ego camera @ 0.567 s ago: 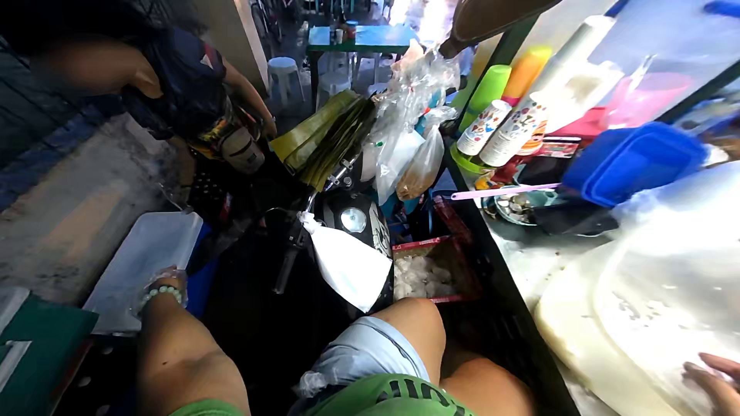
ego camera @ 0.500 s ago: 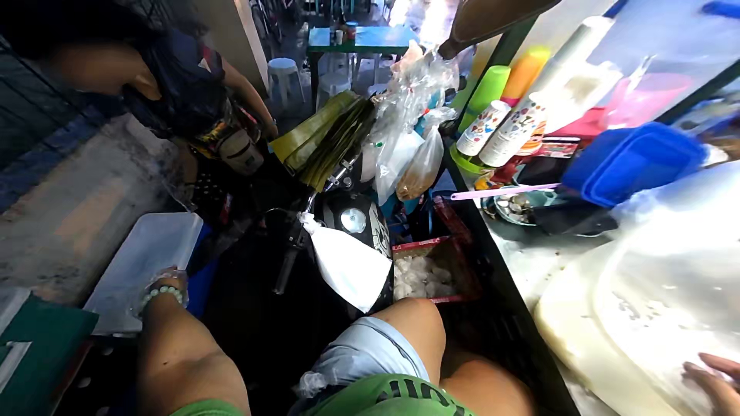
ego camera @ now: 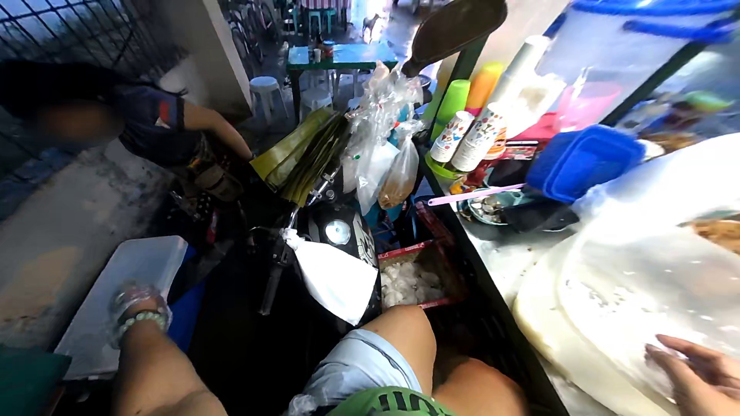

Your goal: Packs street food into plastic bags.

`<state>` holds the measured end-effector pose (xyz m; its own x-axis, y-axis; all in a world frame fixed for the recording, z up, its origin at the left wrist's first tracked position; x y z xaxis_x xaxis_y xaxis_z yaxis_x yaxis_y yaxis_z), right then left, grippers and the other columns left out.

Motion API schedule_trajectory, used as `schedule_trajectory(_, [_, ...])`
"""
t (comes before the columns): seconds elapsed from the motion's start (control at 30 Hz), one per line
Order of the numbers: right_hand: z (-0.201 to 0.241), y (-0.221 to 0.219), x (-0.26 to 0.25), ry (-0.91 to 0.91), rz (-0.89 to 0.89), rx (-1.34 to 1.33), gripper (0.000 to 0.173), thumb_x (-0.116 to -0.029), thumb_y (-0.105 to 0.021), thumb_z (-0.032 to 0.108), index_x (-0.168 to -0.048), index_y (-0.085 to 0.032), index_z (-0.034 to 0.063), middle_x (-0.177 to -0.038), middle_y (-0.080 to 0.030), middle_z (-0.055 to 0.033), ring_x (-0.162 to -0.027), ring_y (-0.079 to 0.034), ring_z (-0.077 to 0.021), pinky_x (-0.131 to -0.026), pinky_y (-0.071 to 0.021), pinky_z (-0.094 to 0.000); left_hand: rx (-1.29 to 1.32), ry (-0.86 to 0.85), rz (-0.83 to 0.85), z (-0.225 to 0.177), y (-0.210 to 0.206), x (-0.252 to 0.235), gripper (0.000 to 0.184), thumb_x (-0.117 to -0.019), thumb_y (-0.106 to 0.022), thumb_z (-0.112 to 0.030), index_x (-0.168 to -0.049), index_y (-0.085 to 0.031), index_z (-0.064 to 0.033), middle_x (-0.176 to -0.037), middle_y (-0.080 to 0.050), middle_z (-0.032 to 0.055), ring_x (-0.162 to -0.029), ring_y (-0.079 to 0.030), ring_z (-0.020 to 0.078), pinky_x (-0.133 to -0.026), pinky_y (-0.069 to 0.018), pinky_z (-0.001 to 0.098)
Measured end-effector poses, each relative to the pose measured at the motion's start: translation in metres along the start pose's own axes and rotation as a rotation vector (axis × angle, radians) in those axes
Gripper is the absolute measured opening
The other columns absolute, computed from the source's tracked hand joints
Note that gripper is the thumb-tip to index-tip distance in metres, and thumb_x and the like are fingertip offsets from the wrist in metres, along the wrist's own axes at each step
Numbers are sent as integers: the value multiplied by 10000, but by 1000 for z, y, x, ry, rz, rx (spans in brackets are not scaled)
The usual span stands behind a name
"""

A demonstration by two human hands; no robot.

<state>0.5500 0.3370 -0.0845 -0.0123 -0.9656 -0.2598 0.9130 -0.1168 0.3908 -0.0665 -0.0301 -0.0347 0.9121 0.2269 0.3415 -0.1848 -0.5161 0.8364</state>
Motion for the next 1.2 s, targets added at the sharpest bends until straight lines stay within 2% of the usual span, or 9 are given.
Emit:
schedule_trajectory(0.07, [1, 2, 1, 18, -21, -25, 230, -917, -588, -17, -1128, -566, -107, -909, -591, 50, -719, -571, 87, -691, -516, -119, 250, -422, -420, 21, -43, -78, 506, -1093, -397, -169, -1484, -362, 150, -1492, -418, 389, -1420, -403, 508, -1191, -298, 578])
schedule_trajectory(0.13, [3, 6, 2, 81, -47, -67, 228, -934, -578, -6, -1135, -574, -114, -941, -617, 64, -762, -589, 98, -725, -528, -122, 559, -615, -443, -2, -49, -90, 554, -1092, -434, -235, -1544, -329, 66, -1503, -450, 329, -1413, -438, 446, -1195, -316, 533])
schedule_trajectory(0.33, [44, -20, 28, 335, 66, -101, 212, -988, -575, 67, -1143, -628, -67, -1049, -670, 50, -912, -628, 74, -856, -555, -161, 737, -1269, -25, -89, -93, 106, 422, -1050, -514, -150, -1365, -512, 131, -1316, -601, 292, -1174, -635, 278, -1024, -518, 396])
schedule_trajectory(0.43, [64, -55, 52, 466, 174, -40, 248, -985, -591, 156, -1084, -712, -37, -1068, -692, -54, -964, -631, 34, -880, -537, -159, 860, -1519, 681, -98, -161, 217, 471, -949, -640, -157, -1300, -564, 147, -1347, -609, 259, -1156, -654, 206, -941, -549, 319])
schedule_trajectory(0.5, [65, -70, 67, 515, 206, -4, 246, -986, -604, 222, -1059, -758, 45, -1088, -700, -71, -1021, -635, -2, -901, -528, -162, 835, -1557, 1135, -88, -201, 281, 656, -866, -743, -216, -1380, -521, 126, -1421, -565, 229, -1153, -640, 167, -883, -551, 292])
schedule_trajectory(0.6, [57, -69, 83, 470, 194, -6, 233, -985, -600, 228, -1040, -777, 88, -1095, -689, -64, -1064, -617, -8, -924, -508, -152, 779, -1603, 1461, -69, -230, 343, 510, -844, -769, -76, -1263, -599, 159, -1077, -692, 207, -881, -683, 149, -774, -575, 268])
schedule_trajectory(0.83, [43, -60, 108, 353, 246, -56, 435, -852, -811, 313, -1155, -738, 9, -1188, -646, -124, -1140, -575, -37, -978, -479, -161, 759, -1528, 1361, -53, -241, 366, 198, -934, -605, 38, -1086, -705, 117, -1024, -734, 184, -942, -705, 130, -910, -556, 270])
schedule_trajectory(1.0, [34, -73, 99, 437, 63, -69, 189, -900, -643, 134, -1020, -760, 45, -1059, -666, -38, -1031, -602, 48, -894, -495, -83, 906, -1618, 1361, -42, -222, 367, 174, -929, -616, 49, -1060, -688, 138, -1007, -741, 184, -959, -705, 109, -929, -533, 237])
schedule_trajectory(1.2, [42, -66, 98, 258, 54, -461, 211, -948, -627, 81, -1094, -765, 146, -1082, -711, 94, -1012, -645, 31, -897, -541, -146, 589, -1543, 1245, -43, -226, 359, 336, -888, -673, -4, -1215, -665, 73, -822, -665, 100, -711, -596, 87, -713, -518, 232])
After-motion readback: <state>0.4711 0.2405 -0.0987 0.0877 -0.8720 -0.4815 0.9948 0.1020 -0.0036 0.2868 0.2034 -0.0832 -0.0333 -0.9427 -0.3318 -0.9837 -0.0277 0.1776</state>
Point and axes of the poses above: each hand's wrist, its own x-axis away from the middle knuckle, its own y-axis out of the back of the hand, z = x × y, the point moved 2 cm from there along -x, towards the middle knuckle
